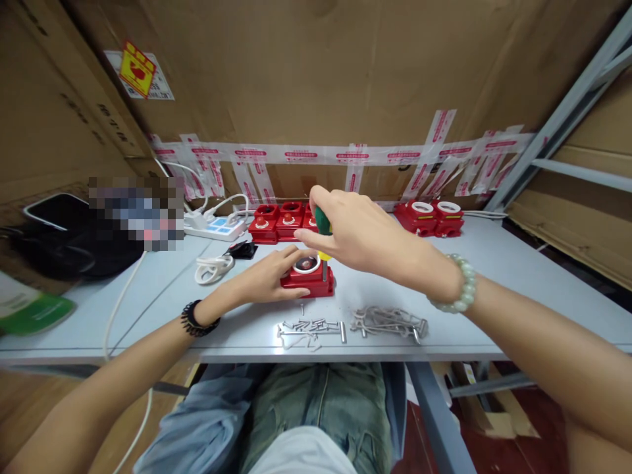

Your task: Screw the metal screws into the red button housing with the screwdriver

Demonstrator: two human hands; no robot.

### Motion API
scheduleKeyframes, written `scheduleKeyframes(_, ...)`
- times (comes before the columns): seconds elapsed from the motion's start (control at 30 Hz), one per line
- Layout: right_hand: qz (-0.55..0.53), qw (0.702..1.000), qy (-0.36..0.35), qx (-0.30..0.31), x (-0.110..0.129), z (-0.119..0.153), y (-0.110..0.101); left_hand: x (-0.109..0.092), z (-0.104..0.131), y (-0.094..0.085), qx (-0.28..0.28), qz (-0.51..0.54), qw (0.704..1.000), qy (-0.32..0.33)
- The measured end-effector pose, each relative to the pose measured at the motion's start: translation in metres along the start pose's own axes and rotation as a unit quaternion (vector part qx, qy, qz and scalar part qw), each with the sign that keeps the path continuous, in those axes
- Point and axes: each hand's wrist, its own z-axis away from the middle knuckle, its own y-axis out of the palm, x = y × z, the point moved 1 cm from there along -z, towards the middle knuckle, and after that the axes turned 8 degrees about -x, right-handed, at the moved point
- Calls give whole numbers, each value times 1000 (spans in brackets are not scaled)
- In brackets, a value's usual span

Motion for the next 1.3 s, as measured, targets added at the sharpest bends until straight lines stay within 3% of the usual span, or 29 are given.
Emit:
scheduleKeyframes(0.1,-27,999,-5,-32,1,1,8,-3,1,-3,-4,-22,1000,7)
scheduleKeyframes(0.2,-90,996,-8,-18,2,1,12,-9,-2,-11,-56,-13,998,13)
scheduleKeyframes(0.3,-110,993,-14,-31,3,0,13,-19,-15,-20,-143,75,987,20)
scheduleKeyframes(0.37,-93,994,-23,-58,2,-1,14,-27,-26,-22,-167,152,973,43)
scheduleKeyframes(0.53,-99,987,-12,-126,-3,0,20,-40,-45,-11,-185,318,929,-35)
scheduleKeyframes(0.7,-224,958,15,-177,-12,2,32,-42,-47,-6,-259,314,912,-58)
scheduleKeyframes(0.9,-308,929,22,-204,-22,6,48,-39,-43,-8,-181,386,902,-68)
scheduleKeyframes(1.07,-306,920,34,-240,-23,9,59,-36,-44,-6,-274,323,904,-62)
scheduleKeyframes(1.3,-353,901,15,-253,-28,9,61,-32,-42,-1,-198,388,898,-62)
